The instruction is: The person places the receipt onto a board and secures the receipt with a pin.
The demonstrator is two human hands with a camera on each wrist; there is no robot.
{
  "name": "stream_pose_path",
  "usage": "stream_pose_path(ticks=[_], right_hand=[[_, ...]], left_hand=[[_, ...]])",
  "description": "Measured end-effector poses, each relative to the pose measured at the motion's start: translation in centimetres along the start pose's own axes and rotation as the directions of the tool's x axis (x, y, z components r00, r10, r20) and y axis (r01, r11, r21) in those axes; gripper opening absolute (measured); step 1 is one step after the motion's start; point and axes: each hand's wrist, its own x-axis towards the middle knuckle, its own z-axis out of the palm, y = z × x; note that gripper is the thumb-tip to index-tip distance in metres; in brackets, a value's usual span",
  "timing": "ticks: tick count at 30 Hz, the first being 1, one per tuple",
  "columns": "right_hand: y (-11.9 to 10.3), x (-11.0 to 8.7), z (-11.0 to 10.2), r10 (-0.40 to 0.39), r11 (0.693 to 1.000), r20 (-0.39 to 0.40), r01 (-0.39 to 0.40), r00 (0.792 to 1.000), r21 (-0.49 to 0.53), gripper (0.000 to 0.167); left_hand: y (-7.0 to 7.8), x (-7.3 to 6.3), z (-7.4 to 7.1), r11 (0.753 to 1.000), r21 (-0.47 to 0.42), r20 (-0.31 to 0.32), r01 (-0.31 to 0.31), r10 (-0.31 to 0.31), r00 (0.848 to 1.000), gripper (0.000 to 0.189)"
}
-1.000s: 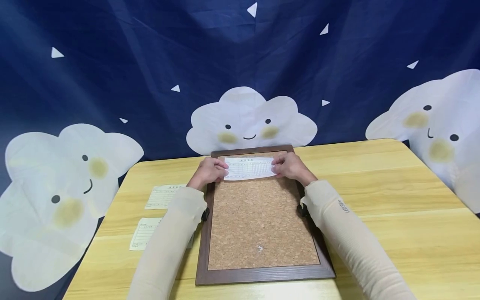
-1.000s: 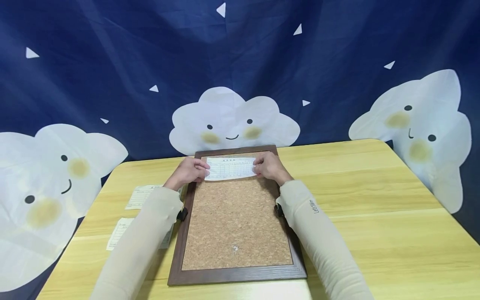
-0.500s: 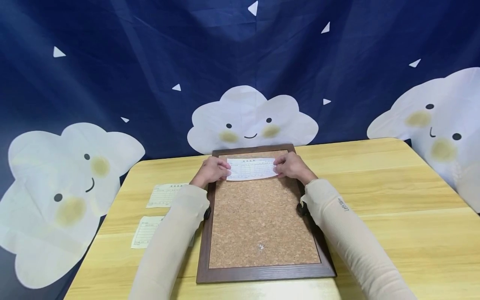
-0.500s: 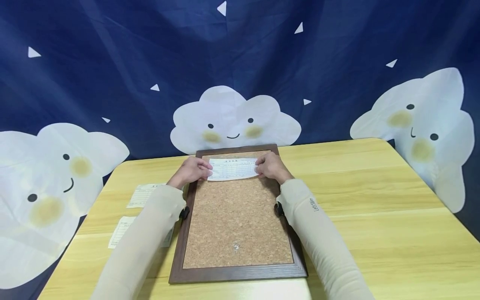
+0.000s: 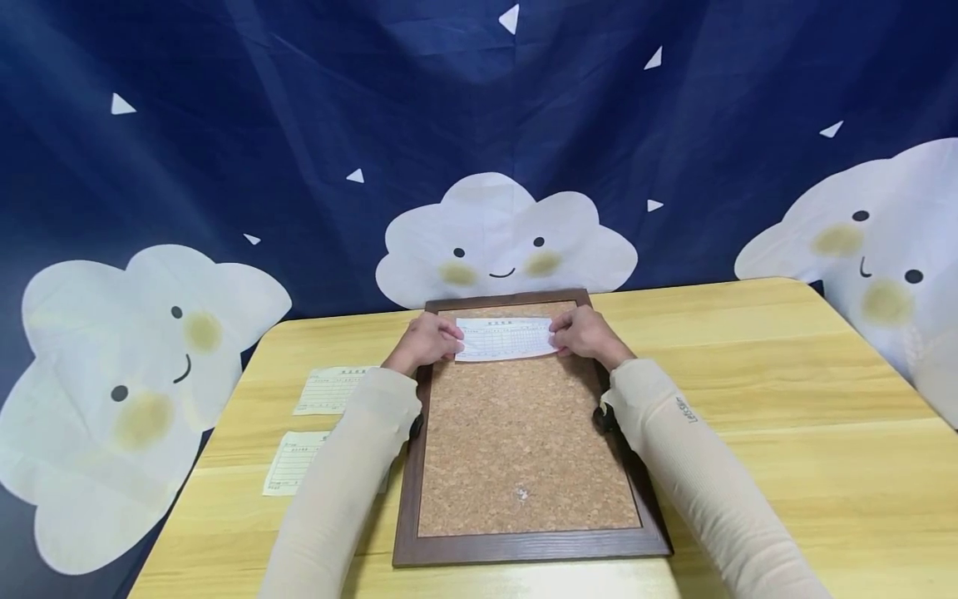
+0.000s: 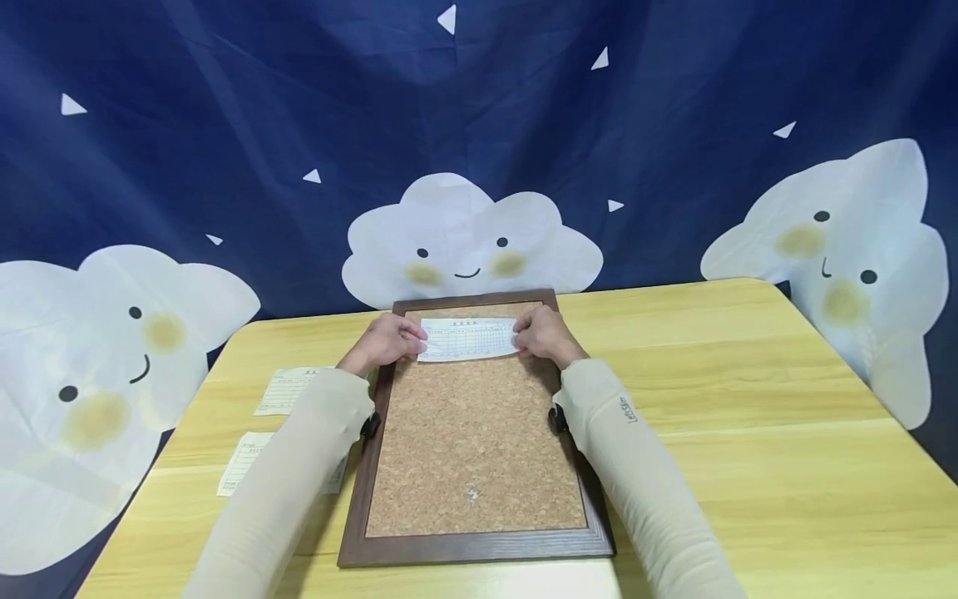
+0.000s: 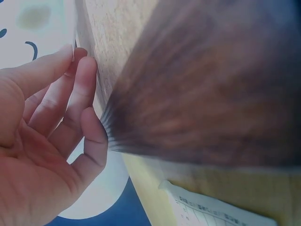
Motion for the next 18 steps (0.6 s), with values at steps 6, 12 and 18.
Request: stream_pose_path(ticks=[6, 12, 18], right_hand=[[0.00, -0.03, -0.01, 0.003, 1.000, 0.005, -0.003, 1.000, 0.003, 0.024], [-0.08, -0.04, 0.08, 0.006, 1.000, 0.002, -0.006, 1.000, -0.009, 0.023], [-0.12, 0.02, 0.16, 0.012, 1.000, -0.002, -0.012, 1.000, -0.023, 0.022]], left_hand=[[0.19, -0.05, 0.05, 1.000, 0.025, 0.001, -0.007, 0.007, 1.000, 0.009], [0.23, -0.08, 0.08, 0.999, 0.031, -0.001, -0.007, 0.007, 1.000, 0.008], [0.22, -0.11, 0.06, 0.999, 0.034, -0.003, -0.014, 0.014, 1.000, 0.009]])
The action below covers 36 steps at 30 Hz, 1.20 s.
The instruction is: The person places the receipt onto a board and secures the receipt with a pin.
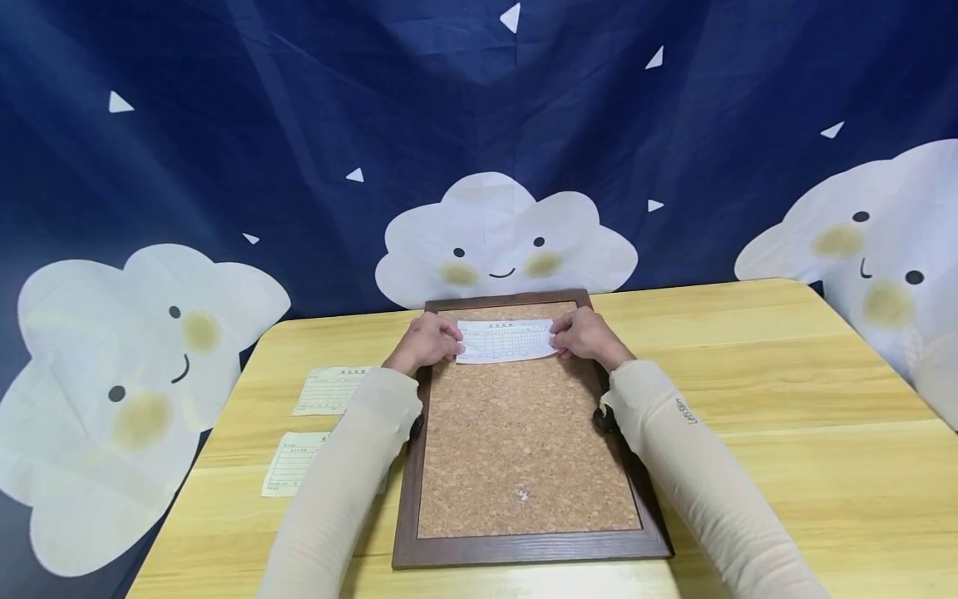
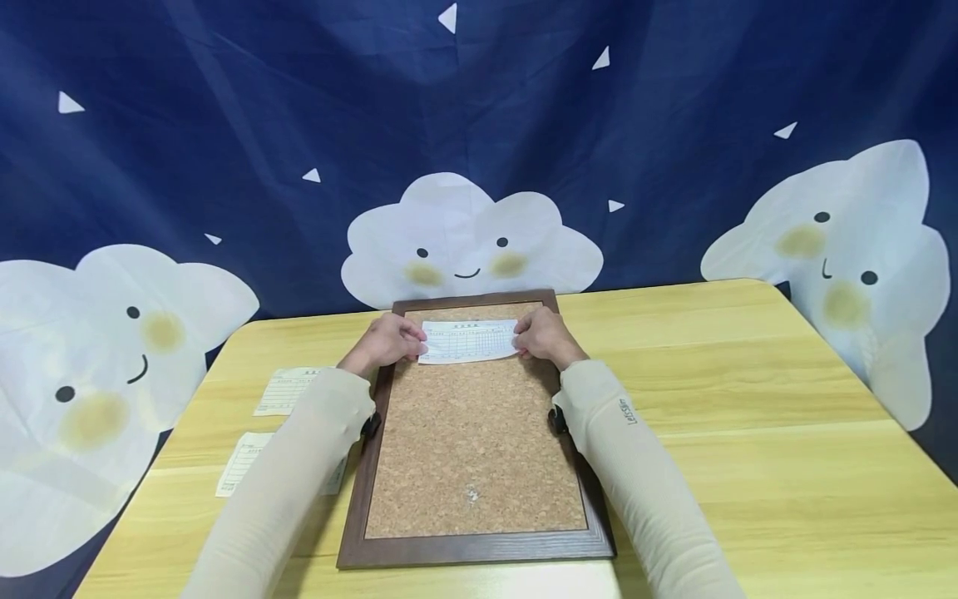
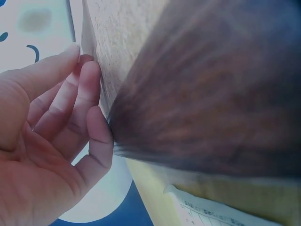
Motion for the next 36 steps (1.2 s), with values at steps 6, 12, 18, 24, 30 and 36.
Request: stream_pose_path(ticks=[6, 12, 18, 24, 30, 36], right_hand=[[0.00, -0.06, 0.11, 0.011, 1.000, -0.011, -0.011, 1.000, -0.006, 0.020], [-0.06, -0.13, 0.07, 0.018, 1.000, -0.015, -0.018, 1.000, -0.009, 0.019], [-0.09, -0.13, 0.02, 0.012, 1.000, -0.020, -0.012, 1.000, -0.007, 0.018], [0.00, -0.15, -0.07, 0.014, 1.000, -0.025, -0.014, 1.000, -0.003, 0.019], [-0.06, -0.22, -0.01, 0.014, 1.000, -0.037, -0.014, 0.999, -0.018, 0.022], [-0.18, -0.27, 0.11, 0.033, 0.999, -0.043, -0.034, 0.999, -0.037, 0.024]], left_hand=[[0.01, -0.03, 0.05, 1.000, 0.019, -0.011, -0.022, 0.022, 1.000, 0.010], [0.07, -0.13, 0.04, 0.999, 0.036, -0.012, -0.030, 0.030, 0.999, 0.009], [0.05, -0.21, 0.09, 0.999, 0.037, -0.022, -0.036, 0.037, 0.999, 0.008], [0.06, -0.13, 0.14, 0.998, 0.057, -0.028, -0.036, 0.038, 0.999, 0.008], [0.13, -0.16, 0.03, 0.996, 0.084, -0.031, -0.034, 0.036, 0.999, 0.012], [0.05, -0.15, -0.26, 0.983, 0.173, -0.003, -0.062, 0.064, 0.998, 0.042]])
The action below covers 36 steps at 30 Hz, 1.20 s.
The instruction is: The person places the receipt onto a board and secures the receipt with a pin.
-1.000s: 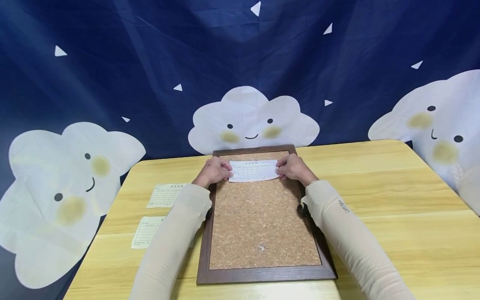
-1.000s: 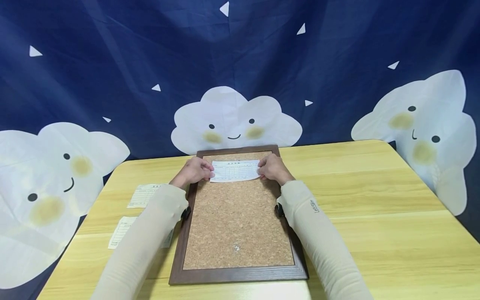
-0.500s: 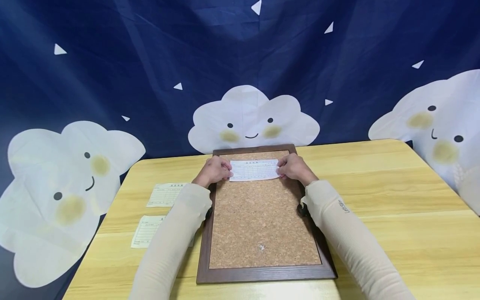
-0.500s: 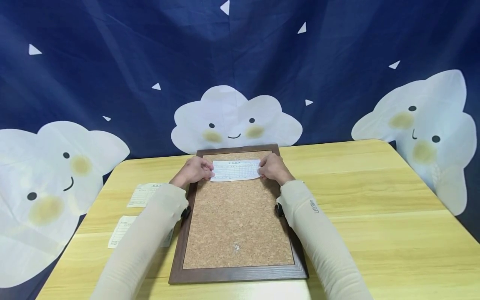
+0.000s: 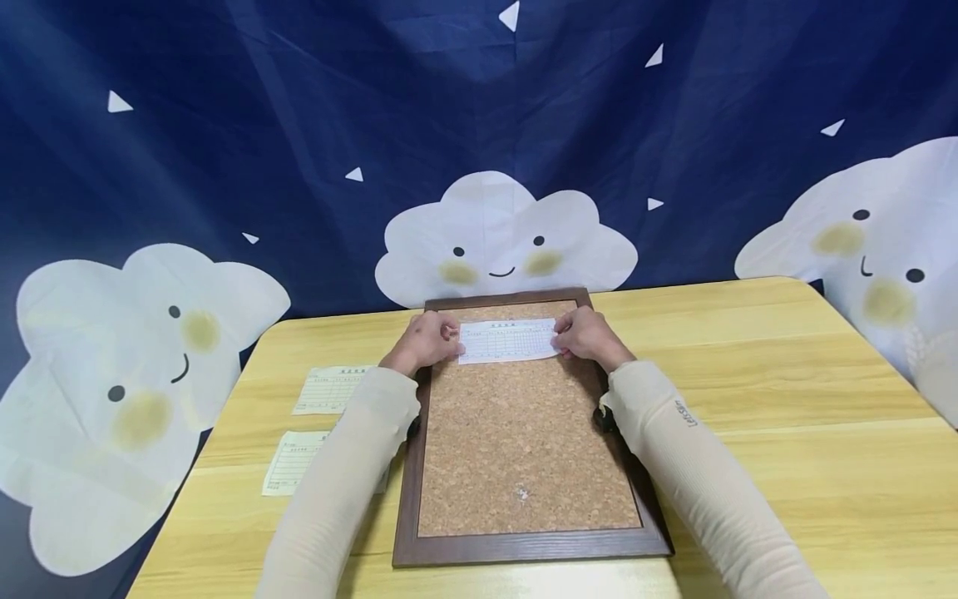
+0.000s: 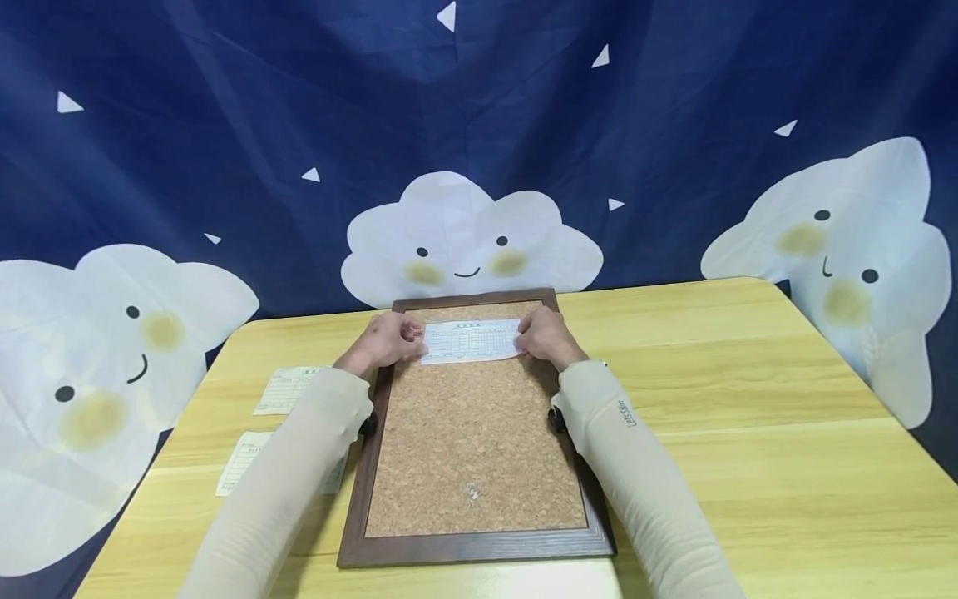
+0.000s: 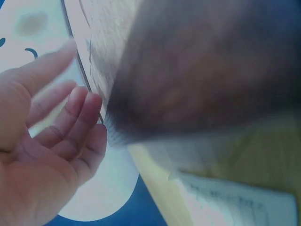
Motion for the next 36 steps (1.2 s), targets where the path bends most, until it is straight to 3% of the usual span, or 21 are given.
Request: stream_pose_path(ticks=[2, 6, 10, 13, 17, 25, 32, 36], right_hand=[[0.0, 0.0, 0.0, 0.007, 1.000, 0.002, -0.007, 1.000, -0.009, 0.024], [0.0, -0.1, -0.1, 0.007, 1.000, 0.005, -0.007, 1.000, -0.029, 0.024], [0.1, -0.1, 0.0, 0.013, 1.000, 0.011, -0.013, 1.000, -0.029, 0.025], [0.1, -0.1, 0.1, 0.026, 0.999, 0.015, -0.026, 1.000, -0.029, 0.025], [0.2, -0.1, 0.1, 0.021, 0.999, 0.013, -0.021, 1.000, -0.037, 0.024], [0.1, 0.0, 0.0, 0.016, 1.000, 0.016, -0.016, 1.000, -0.022, 0.026], [-0.1, -0.1, -0.1, 0.001, 0.999, 0.029, 0.000, 1.000, -0.049, 0.030], [-0.2, -0.1, -0.1, -0.006, 0.996, 0.038, 0.010, 0.999, -0.090, 0.030]], left_hand=[[-0.1, 0.0, 0.0, 0.999, 0.031, 0.045, -0.041, 0.040, 0.998, 0.043], [-0.3, -0.1, -0.1, 0.986, 0.078, 0.137, -0.145, 0.134, 0.982, 0.019], [-0.4, -0.2, 0.0, 0.971, 0.131, 0.166, -0.201, 0.178, 0.970, 0.032], [-0.9, -0.3, 0.1, 0.970, 0.145, 0.175, -0.193, 0.167, 0.970, 0.013], [-1.4, -0.3, 0.2, 0.973, 0.138, 0.189, -0.183, 0.156, 0.970, 0.053], [-1.5, -0.1, 0.0, 0.968, 0.137, 0.204, -0.212, 0.181, 0.962, 0.054], [-2.2, 0.3, 0.3, 0.983, 0.082, 0.196, -0.164, 0.145, 0.970, 0.055], [-2.5, 0.2, 0.4, 0.981, 0.087, 0.189, -0.174, 0.156, 0.970, 0.054]])
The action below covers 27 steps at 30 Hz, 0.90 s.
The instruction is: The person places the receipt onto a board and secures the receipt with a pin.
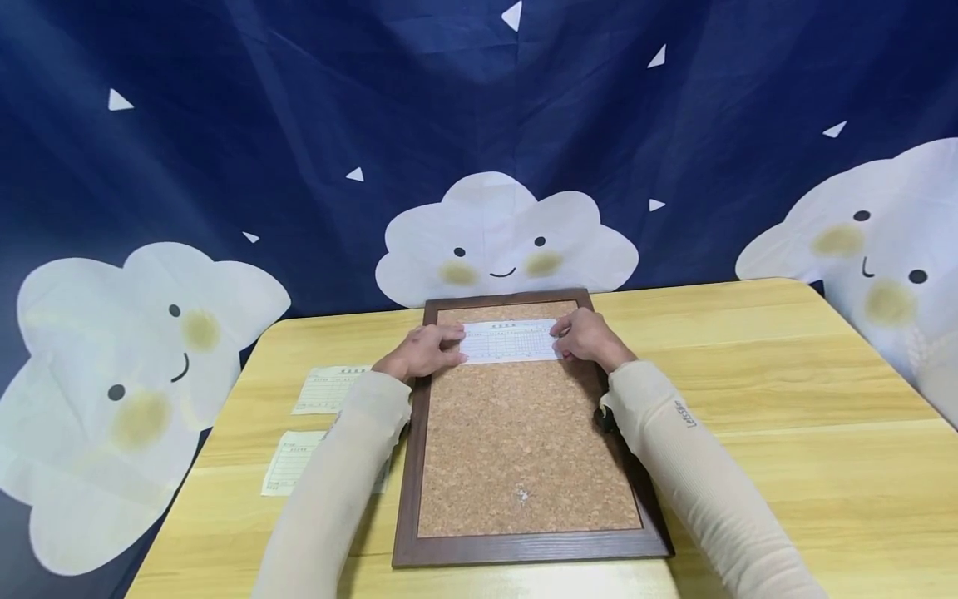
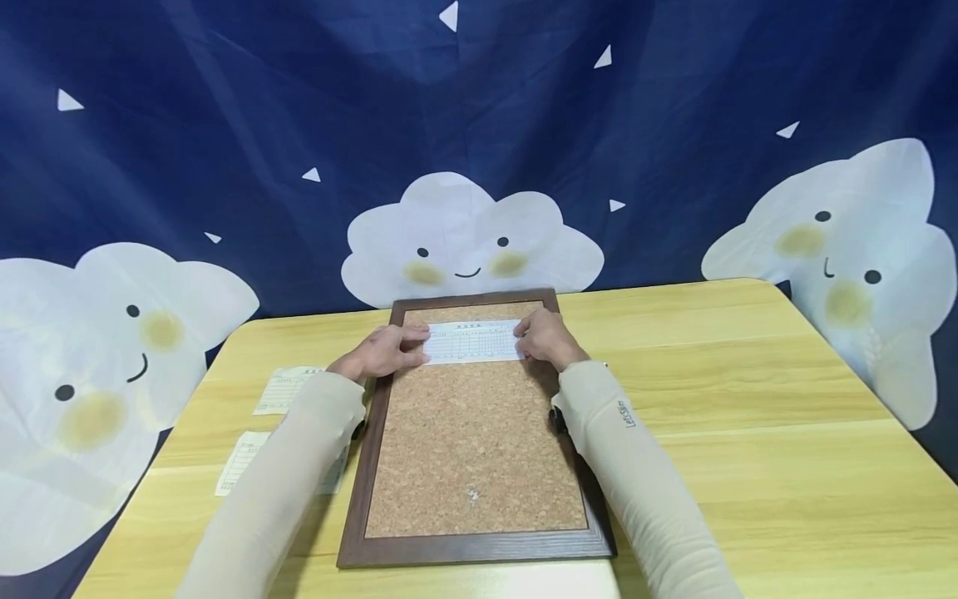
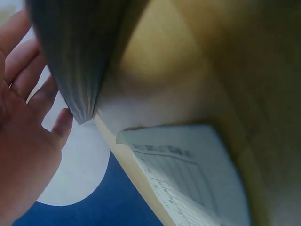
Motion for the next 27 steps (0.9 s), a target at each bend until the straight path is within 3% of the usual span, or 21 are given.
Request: stream_pose_path(ticks=[10, 18, 27], right_hand=[[0.0, -0.4, -0.6, -0.010, 0.997, 0.044, 0.013, 0.999, -0.080, 0.038], [0.5, -1.0, -1.4, -0.035, 0.998, 0.118, 0.029, 0.992, 0.051, 0.036], [1.2, -1.5, -2.9, -0.103, 0.992, 0.143, 0.090, 0.984, 0.093, 0.042]], left_hand=[[0.3, -0.2, -0.1, 0.998, 0.059, -0.005, -0.037, 0.038, 0.999, 0.054], [-0.1, -0.1, 0.1, 0.999, 0.011, -0.010, -0.030, 0.030, 1.000, 0.053], [-0.3, -0.1, 0.2, 0.999, -0.042, -0.020, -0.025, 0.024, 1.000, 0.053]])
